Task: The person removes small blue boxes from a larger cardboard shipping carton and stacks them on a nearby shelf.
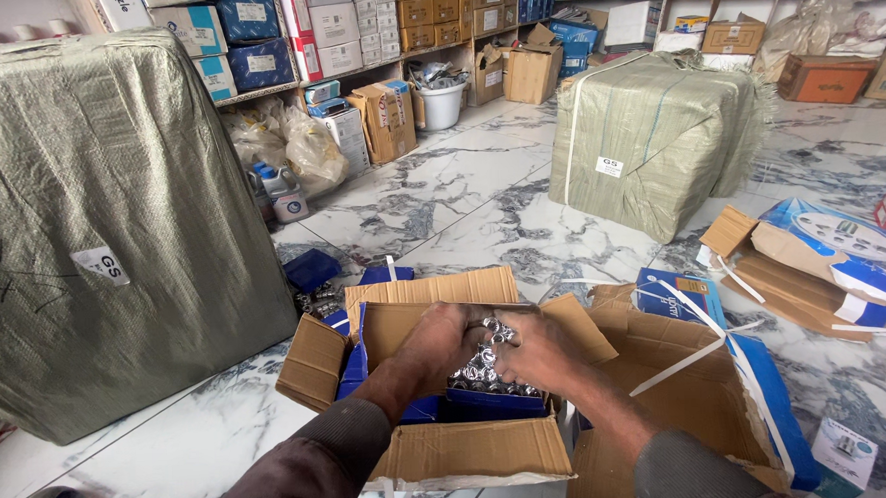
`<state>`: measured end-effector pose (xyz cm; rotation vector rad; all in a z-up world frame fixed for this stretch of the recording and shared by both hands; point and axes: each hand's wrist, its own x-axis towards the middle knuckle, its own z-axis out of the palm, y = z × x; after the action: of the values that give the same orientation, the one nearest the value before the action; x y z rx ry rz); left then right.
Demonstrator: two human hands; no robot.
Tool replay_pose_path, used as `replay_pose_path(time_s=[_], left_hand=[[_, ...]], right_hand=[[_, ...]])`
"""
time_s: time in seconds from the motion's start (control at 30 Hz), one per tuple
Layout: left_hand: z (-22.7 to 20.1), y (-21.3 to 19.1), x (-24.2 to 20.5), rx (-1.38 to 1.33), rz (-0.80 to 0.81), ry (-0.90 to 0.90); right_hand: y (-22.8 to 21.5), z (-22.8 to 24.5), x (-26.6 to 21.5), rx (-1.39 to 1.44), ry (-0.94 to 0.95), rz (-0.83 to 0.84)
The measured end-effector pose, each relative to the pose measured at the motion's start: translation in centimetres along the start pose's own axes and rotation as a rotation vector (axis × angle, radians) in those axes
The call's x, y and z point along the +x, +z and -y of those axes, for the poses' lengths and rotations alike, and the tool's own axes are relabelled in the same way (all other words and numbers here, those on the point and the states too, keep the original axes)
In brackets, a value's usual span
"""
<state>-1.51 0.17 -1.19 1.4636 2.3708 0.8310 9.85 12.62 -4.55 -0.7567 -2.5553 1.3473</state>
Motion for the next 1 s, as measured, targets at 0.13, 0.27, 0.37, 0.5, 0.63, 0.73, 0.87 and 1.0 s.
replay_pose_path(time_s=[0.13,0.27,0.37,0.5,0.63,0.73,0.87,1.0], left_hand=[[2.6,2.3,3.8,0.085,-0.01,-0.017],[2.1,3.2,5.0,0.247,-0.04,-0.098],[1.9,2.7,4.7,0.2,-0.046,-0.138],[2.7,3.3,5.6,0.177,-0.035,-0.166],[0.1,1.3,3.5,0.26,0.015,-0.184],[-1.4,0.1,1.1,0.315,0.025,-0.085],[-1.6,-0.4,-1.1,0.418,-0.298,0.314],[-1.9,-0.4,-1.3,0.435,-0.074,0.189]], right_hand=[[0.2,0.8,-0.3,0.03,0.017,0.014],[0.1,0.7,-0.3,-0.002,0.034,-0.004],[-0.2,0.5,-0.7,0.017,0.045,-0.018],[-0.3,0.2,-0.9,0.002,0.016,-0.041],[-0.2,0.3,-0.4,-0.003,-0.033,-0.111],[-0.7,0.7,-0.2,-0.067,-0.034,-0.217],[-1.3,1.2,-0.8,-0.033,-0.254,-0.418],[-1.3,2.4,-1.8,-0.019,-0.332,-0.522]])
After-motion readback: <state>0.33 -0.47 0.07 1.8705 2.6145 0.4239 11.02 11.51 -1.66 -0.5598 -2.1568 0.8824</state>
